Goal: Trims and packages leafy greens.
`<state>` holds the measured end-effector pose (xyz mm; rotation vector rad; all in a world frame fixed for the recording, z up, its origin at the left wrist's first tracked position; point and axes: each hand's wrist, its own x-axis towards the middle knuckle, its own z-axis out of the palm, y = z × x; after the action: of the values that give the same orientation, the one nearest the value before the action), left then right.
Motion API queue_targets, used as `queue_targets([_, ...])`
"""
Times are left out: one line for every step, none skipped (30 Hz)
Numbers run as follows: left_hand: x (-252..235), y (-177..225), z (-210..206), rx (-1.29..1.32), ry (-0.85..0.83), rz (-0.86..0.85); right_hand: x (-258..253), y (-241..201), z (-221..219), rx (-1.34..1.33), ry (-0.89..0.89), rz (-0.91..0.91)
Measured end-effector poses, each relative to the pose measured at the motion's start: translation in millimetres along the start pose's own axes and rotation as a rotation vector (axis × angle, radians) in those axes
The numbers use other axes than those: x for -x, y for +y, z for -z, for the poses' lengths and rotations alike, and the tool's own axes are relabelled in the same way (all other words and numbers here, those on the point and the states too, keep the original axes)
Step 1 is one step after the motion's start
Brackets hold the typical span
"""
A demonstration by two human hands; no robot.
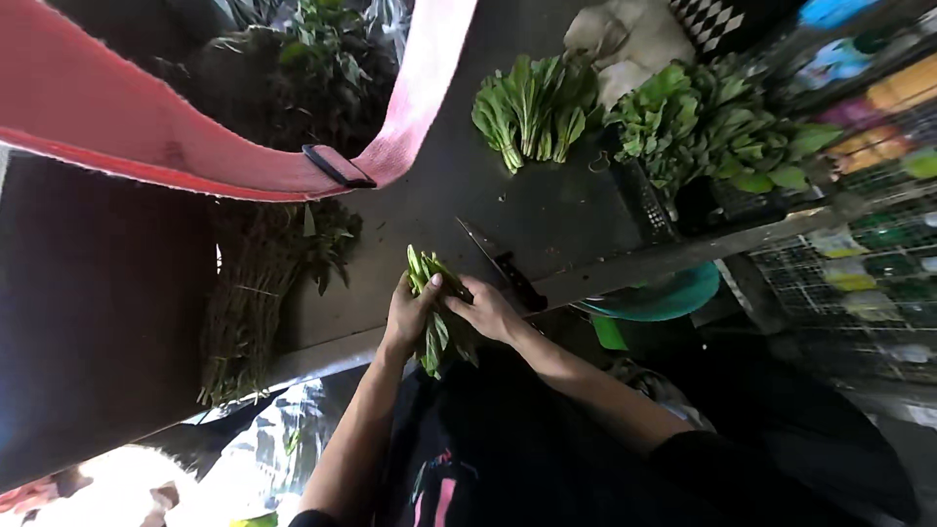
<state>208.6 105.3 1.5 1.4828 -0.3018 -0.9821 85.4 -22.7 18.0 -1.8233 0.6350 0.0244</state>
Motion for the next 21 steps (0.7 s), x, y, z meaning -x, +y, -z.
queue_targets([-0.5, -0.8, 2.5, 0.009, -0.004, -0.011, -1.8, -0.6, 0.6, 0.002, 0.019, -0.015])
queue_targets([0.4, -0.8, 5.3, 0.031, -0.011, -0.013, -3.1, 0.2, 0.3, 0.002, 0.048, -0.021])
queue_targets([1.0, -0.4, 8.3, 0.068, -0.02, -0.014, -4.5, 1.3, 0.4, -0.005, 0.078, -0.021])
queue_targets([1.6, 0.4, 10.8, 0.109, -0.028, -0.012, -5.5, 2.4, 1.0, -0.024, 0.103, -0.016])
queue_targets([2.5, 1.1, 13.0, 0.14, -0.037, -0.005, -5.7, 3.3, 1.5, -0.046, 0.117, -0.007])
queue_targets([3.3, 2.5, 14.8, 0.158, -0.044, 0.003, -5.9, 3.3, 2.0, -0.063, 0.118, 0.002])
queue_targets([4.3, 4.1, 15.8, 0.162, -0.05, 0.013, -5.6, 2.2, 2.4, -0.073, 0.105, 0.011])
queue_targets([4.7, 5.8, 16.3, 0.158, -0.057, 0.023, -5.5, 0.3, 2.4, -0.075, 0.08, 0.02])
queue_targets([4.5, 7.1, 16.3, 0.152, -0.068, 0.03, -5.8, -2.0, 1.8, -0.072, 0.05, 0.033])
queue_targets([3.8, 8.0, 15.8, 0.141, -0.08, 0.034, -6.5, -4.2, 0.1, -0.066, 0.023, 0.04])
queue_targets([3.2, 9.0, 14.8, 0.127, -0.093, 0.035, -7.3, -6.1, -2.2, -0.058, 0.01, 0.044])
queue_targets([3.3, 11.1, 13.3, 0.114, -0.107, 0.038, -7.8, -7.2, -4.7, -0.052, 0.012, 0.046])
queue_targets([3.7, 13.9, 11.9, 0.112, -0.123, 0.038, -8.5, -7.7, -7.6, -0.054, 0.034, 0.049])
queue_targets([4.1, 16.9, 10.6, 0.117, -0.134, 0.037, -9.6, -8.3, -10.1, -0.063, 0.07, 0.051])
queue_targets([4.7, 19.1, 10.0, 0.125, -0.142, 0.034, -10.5, -8.1, -12.0, -0.081, 0.109, 0.046])
queue_targets([5.3, 20.9, 10.4, 0.125, -0.152, 0.03, -11.3, -7.4, -13.3, -0.108, 0.15, 0.039])
queue_targets([5.4, 21.7, 11.6, 0.121, -0.161, 0.023, -12.8, -6.8, -13.7, -0.138, 0.186, 0.03])
queue_targets([5.1, 22.0, 13.0, 0.113, -0.163, 0.018, -14.7, -7.3, -12.7, -0.161, 0.204, 0.016])
queue_targets([4.8, 21.8, 14.1, 0.103, -0.161, 0.015, -16.6, -8.3, -11.1, -0.176, 0.21, 0.002])
queue_targets([4.7, 21.0, 14.9, 0.082, -0.159, 0.017, -18.4, -9.0, -9.9, -0.181, 0.204, -0.003])
queue_targets([4.5, 20.1, 15.9, 0.047, -0.161, 0.023, -19.8, -9.9, -9.2, -0.18, 0.182, 0.001])
